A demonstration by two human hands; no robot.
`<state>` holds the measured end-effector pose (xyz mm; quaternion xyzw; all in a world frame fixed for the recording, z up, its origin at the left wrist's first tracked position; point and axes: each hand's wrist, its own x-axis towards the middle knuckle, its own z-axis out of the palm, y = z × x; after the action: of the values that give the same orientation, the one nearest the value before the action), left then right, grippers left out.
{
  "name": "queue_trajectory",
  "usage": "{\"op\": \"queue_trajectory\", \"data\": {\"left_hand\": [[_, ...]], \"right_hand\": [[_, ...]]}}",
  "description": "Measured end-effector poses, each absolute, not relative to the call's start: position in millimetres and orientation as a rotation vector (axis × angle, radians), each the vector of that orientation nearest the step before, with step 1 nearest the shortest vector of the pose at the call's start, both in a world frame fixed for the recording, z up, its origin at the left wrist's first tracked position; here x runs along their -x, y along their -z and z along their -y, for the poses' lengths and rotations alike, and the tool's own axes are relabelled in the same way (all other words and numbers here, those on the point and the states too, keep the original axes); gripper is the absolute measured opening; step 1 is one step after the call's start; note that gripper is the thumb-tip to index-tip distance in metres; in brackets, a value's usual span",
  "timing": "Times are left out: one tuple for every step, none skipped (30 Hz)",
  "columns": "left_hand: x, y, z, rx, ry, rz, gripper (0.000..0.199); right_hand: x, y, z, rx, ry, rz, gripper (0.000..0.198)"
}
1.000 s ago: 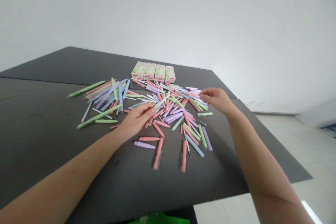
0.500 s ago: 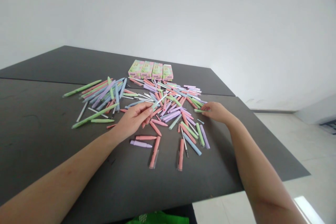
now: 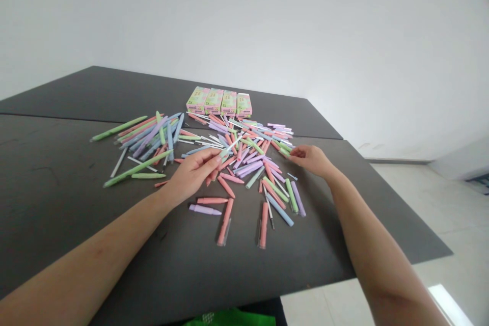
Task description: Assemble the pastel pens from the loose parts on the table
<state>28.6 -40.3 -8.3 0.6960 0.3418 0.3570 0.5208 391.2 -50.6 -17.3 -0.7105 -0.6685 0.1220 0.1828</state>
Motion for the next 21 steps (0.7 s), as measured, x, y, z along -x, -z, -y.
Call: {"op": "queue_trajectory", "data": {"left_hand": [[-28, 9, 40, -1.664, -0.857, -0.821, 0.021], [-28, 9, 40, -1.659, -0.859, -0.822, 0.022], [-28, 9, 40, -1.653, -0.862, -0.821, 0.021], [-28, 10, 39, -1.649, -0.862, -0.819, 0.021], [-27, 10, 39, -1.646, -0.863, -0.814, 0.021], [-27, 10, 39, -1.646, -0.863, -0.809, 0.021], [-27, 11, 38, -1.647, -0.865, -0.804, 0.021], [-26, 11, 38, -1.649, -0.869, -0.800, 0.021], [-26, 11, 38, -1.650, -0.875, -0.799, 0.022], [-26, 12, 38, -1.648, -0.885, -0.800, 0.021], [-26, 12, 37, -1.645, -0.895, -0.802, 0.021], [-25, 12, 37, -1.642, -0.904, -0.804, 0.021], [-25, 12, 37, -1.640, -0.912, -0.805, 0.021], [-25, 12, 37, -1.638, -0.919, -0.804, 0.021], [-25, 12, 37, -1.635, -0.928, -0.802, 0.021], [-24, 12, 37, -1.633, -0.936, -0.798, 0.021], [-24, 12, 37, -1.632, -0.942, -0.794, 0.021], [-24, 12, 37, -1.631, -0.948, -0.791, 0.021], [-24, 11, 37, -1.631, -0.951, -0.788, 0.021], [-24, 11, 37, -1.632, -0.951, -0.786, 0.021], [-24, 11, 37, -1.632, -0.948, -0.785, 0.021]], "right_hand": [[-387, 19, 50, 1.997, -0.357, 1.917, 0.020], [-382, 20, 50, 1.996, -0.361, 1.940, 0.019], [-379, 21, 50, 1.999, -0.358, 1.955, 0.017], [-376, 22, 49, 2.003, -0.353, 1.962, 0.016], [-374, 23, 49, 2.008, -0.345, 1.962, 0.016], [-373, 23, 49, 2.013, -0.332, 1.958, 0.016], [-372, 22, 49, 2.019, -0.312, 1.953, 0.016], [-371, 21, 50, 2.023, -0.285, 1.950, 0.016], [-369, 19, 51, 2.020, -0.255, 1.949, 0.017], [-367, 17, 53, 2.007, -0.227, 1.948, 0.018], [-363, 14, 54, 1.980, -0.209, 1.949, 0.018], [-358, 11, 56, 1.933, -0.211, 1.961, 0.019], [-351, 9, 59, 1.868, -0.230, 1.983, 0.019], [-344, 7, 61, 1.772, -0.275, 2.024, 0.020], [-336, 5, 62, 1.651, -0.341, 2.104, 0.022], [-328, 5, 64, 1.521, -0.380, 2.197, 0.023], [-320, 5, 65, 1.388, -0.397, 2.287, 0.025], [-314, 7, 65, 1.315, -0.397, 2.342, 0.026], [-309, 9, 64, 1.276, -0.388, 2.384, 0.028], [-306, 12, 63, 1.262, -0.374, 2.410, 0.030], [-305, 15, 61, 1.270, -0.358, 2.419, 0.031]]}}
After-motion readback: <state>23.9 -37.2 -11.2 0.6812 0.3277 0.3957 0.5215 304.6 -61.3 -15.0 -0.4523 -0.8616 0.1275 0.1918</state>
